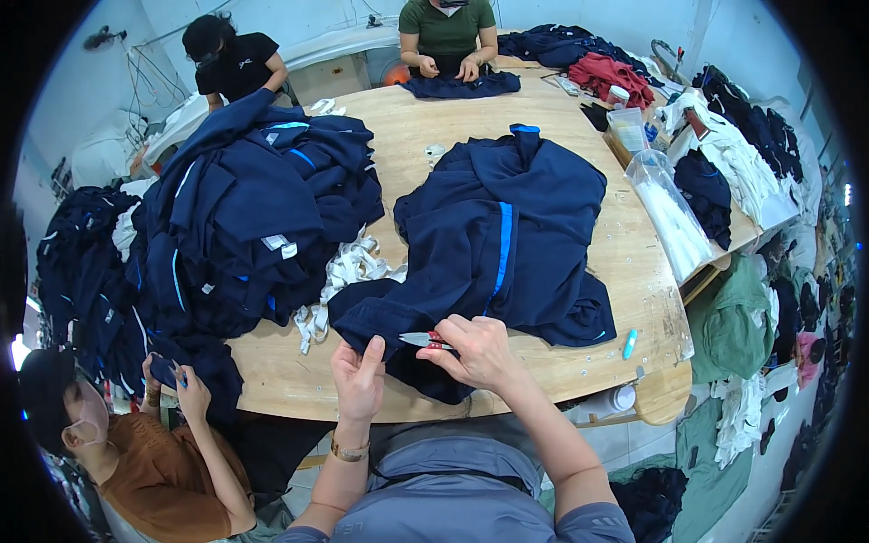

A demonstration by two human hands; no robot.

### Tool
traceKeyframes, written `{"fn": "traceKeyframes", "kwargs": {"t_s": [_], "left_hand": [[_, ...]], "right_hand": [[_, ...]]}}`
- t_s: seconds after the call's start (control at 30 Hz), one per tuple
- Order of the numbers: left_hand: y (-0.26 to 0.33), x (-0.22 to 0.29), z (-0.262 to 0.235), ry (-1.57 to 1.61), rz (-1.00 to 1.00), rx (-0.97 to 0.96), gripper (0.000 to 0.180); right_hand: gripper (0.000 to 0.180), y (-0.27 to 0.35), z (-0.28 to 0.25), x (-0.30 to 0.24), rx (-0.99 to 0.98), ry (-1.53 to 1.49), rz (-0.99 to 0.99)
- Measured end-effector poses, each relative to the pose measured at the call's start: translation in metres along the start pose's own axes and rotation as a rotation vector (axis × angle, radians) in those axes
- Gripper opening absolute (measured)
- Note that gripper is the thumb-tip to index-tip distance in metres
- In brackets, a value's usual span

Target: Trimming loose threads from blue garments using small thread snips.

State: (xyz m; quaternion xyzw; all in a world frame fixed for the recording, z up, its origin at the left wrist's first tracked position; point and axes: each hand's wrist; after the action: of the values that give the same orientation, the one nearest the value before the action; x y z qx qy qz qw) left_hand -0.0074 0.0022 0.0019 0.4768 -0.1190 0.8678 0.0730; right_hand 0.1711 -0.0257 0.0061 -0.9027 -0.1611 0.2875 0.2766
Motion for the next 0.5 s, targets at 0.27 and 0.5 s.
{"fn": "traceKeyframes", "kwargs": {"t_s": [0.27, 0.5], "left_hand": [[0.0014, 0.0022, 0.0021, -0.076, 0.005, 0.001, 0.013], [0.0014, 0.0005, -0.0005, -0.090, -0.005, 0.013, 0.015]], "right_hand": [[0.030, -0.0047, -0.0035, -0.0060, -0.090, -0.007, 0.032], [0.030, -0.0018, -0.0021, -0.0078, 0.032, -0.183, 0.140]]}}
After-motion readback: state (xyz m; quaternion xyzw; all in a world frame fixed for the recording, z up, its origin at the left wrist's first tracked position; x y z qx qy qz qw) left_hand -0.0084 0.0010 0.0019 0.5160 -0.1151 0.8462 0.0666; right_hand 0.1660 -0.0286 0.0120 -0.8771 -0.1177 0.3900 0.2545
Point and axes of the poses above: each hand's wrist, its own y-axis away from the middle knuckle, its own z-axis out of the palm, x = y × z, and after that the axes turned 2 degrees about y, right-handed
